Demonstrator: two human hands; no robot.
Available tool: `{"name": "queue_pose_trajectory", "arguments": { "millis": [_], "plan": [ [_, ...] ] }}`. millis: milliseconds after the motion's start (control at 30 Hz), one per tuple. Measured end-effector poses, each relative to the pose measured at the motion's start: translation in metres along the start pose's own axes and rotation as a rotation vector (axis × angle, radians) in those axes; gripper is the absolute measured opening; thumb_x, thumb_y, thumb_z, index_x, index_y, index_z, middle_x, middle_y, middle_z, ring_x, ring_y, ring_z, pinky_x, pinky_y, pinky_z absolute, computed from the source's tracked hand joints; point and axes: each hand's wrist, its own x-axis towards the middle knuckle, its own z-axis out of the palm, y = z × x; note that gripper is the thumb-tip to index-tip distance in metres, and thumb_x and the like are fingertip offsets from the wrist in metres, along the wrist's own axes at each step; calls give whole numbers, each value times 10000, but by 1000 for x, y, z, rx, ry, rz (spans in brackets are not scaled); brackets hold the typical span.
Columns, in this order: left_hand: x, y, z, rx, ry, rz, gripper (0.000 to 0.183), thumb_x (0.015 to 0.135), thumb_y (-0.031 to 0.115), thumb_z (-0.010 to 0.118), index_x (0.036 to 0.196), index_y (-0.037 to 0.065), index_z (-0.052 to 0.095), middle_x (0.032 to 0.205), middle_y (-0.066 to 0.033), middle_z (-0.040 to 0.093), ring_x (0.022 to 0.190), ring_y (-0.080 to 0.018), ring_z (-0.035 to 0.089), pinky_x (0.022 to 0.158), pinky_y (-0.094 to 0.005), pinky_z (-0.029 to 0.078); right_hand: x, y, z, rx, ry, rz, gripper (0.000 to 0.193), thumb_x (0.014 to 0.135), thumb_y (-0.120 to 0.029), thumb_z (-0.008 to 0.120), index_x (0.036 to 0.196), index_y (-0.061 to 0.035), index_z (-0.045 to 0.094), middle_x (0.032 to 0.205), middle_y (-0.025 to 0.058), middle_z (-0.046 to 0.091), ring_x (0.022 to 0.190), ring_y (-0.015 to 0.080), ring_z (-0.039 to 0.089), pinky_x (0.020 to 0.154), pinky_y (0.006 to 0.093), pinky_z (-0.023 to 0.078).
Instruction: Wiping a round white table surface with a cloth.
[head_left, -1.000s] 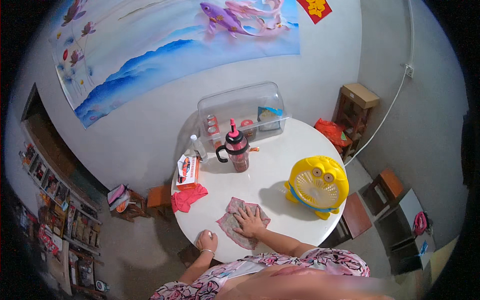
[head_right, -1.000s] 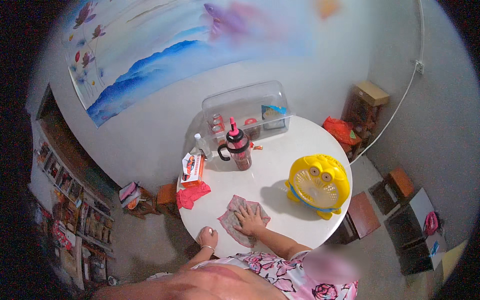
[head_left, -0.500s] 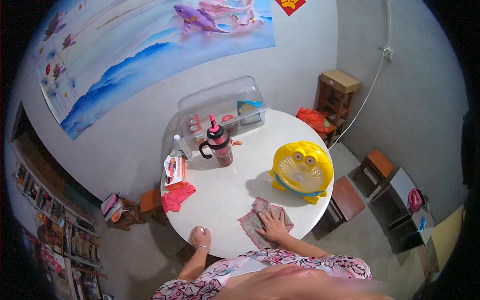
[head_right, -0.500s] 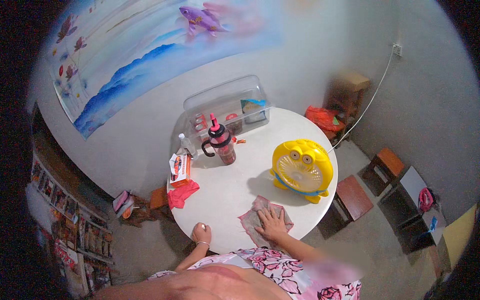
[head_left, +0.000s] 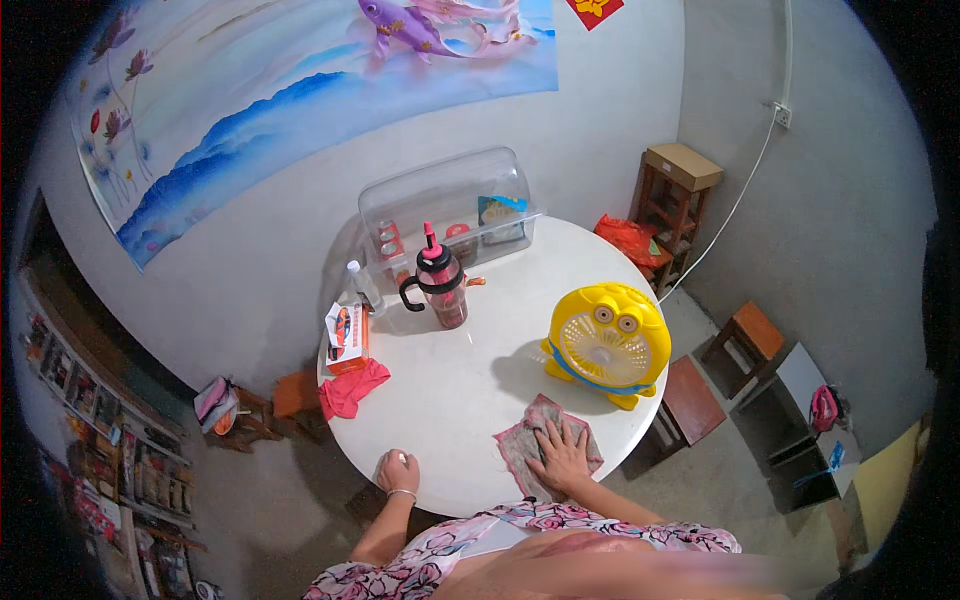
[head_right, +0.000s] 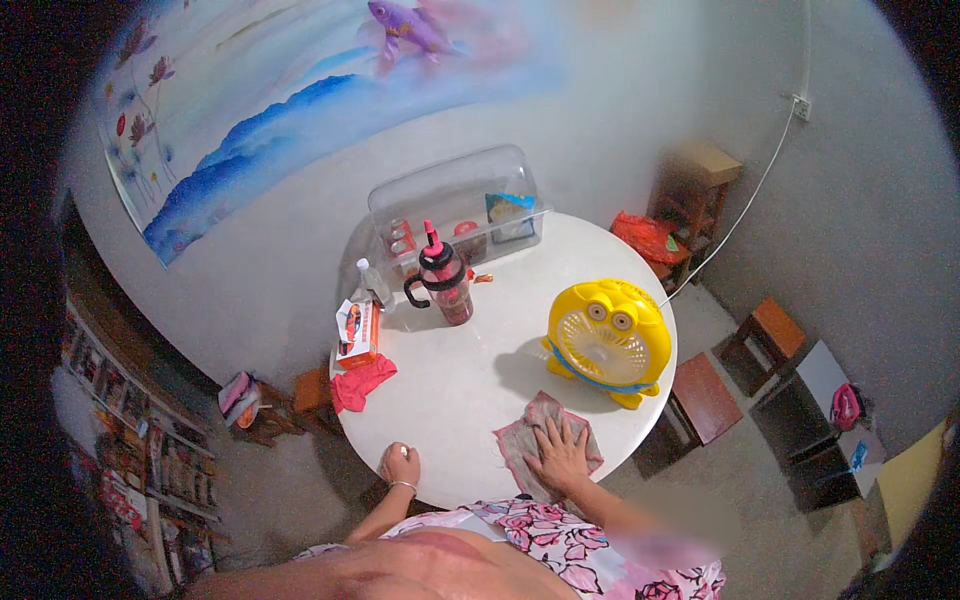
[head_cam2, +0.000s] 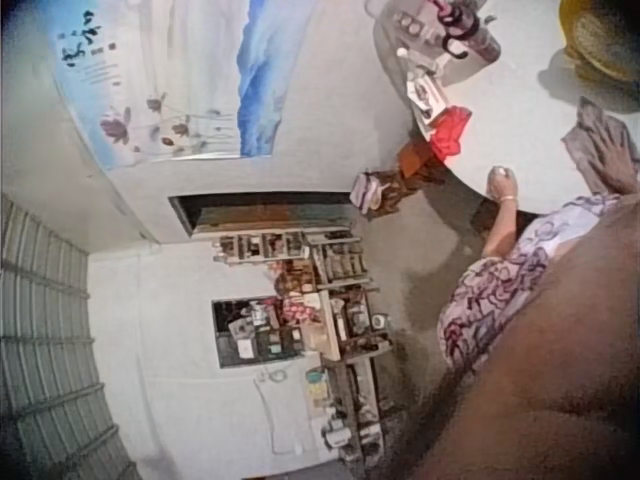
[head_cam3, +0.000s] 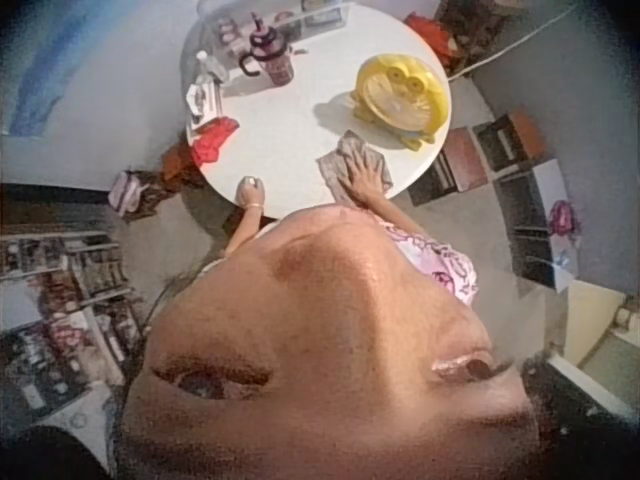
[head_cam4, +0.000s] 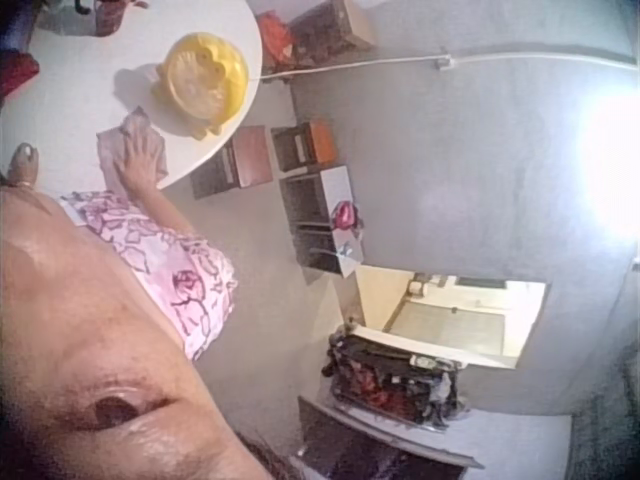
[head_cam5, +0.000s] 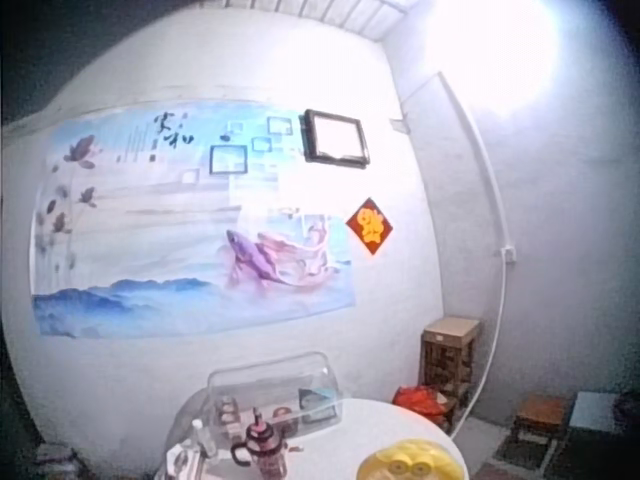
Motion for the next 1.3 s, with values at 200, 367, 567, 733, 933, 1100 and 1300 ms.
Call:
{"name": "queue_pose_trajectory", "arguments": {
  "millis": [200, 367, 567, 733, 933, 1100, 1300],
  "plan": [
    [12, -13, -2, -19, 42, 27, 159, 769, 246, 593, 810, 92, 588, 849, -126, 618, 828, -341, 591, 708, -473, 460, 49, -21, 14, 12, 51, 2, 677, 868, -576, 425, 1396, -155, 381, 1494, 121, 262, 1385, 364, 186, 1053, 669, 94],
    [12, -15, -6, -22, 1, -4, 169, 764, 256, 604, 812, 95, 587, 844, -121, 618, 817, -337, 596, 695, -469, 464, 84, -48, 12, 30, -22, 5, 681, 883, -564, 395, 1415, -142, 346, 1496, 132, 255, 1387, 365, 183, 1054, 666, 102],
    [9, -14, -11, -49, 18, 9, 175, 758, 260, 612, 818, 97, 588, 844, -116, 615, 812, -332, 597, 694, -468, 466, 113, -81, 22, -51, -21, -107, 684, 899, -560, 347, 1431, -131, 314, 1512, 140, 216, 1396, 373, 144, 1058, 662, 92],
    [0, -22, -8, -41, 40, 28, 176, 752, 256, 613, 813, 94, 585, 843, -118, 612, 812, -334, 596, 692, -469, 465, 114, -113, 29, -78, -107, -192, 682, 902, -564, 333, 1444, -151, 294, 1526, 132, 182, 1407, 362, 115, 1058, 666, 76],
    [-4, -15, -7, -41, 27, 20, 181, 751, 254, 611, 818, 88, 583, 852, -129, 610, 823, -337, 592, 695, -472, 460, 91, -124, 34, -44, -165, -278, 691, 891, -577, 356, 1445, -170, 291, 1531, 119, 165, 1415, 348, 86, 1060, 667, 63],
    [-8, -13, -2, -36, 4, 13, 182, 756, 252, 607, 831, 88, 580, 865, -128, 611, 840, -340, 588, 705, -471, 455, 54, -114, 33, -33, -177, -399, 690, 876, -580, 404, 1429, -178, 320, 1523, 111, 190, 1414, 338, 94, 1061, 661, 80],
    [-2, -4, 1, -25, 10, 9, 178, 769, 247, 604, 850, 91, 575, 877, -117, 609, 844, -342, 586, 715, -474, 454, 15, -74, 19, 8, -194, -443, 686, 874, -583, 412, 1428, -190, 323, 1519, 85, 216, 1414, 323, 110, 1068, 648, 80]
  ]
}}
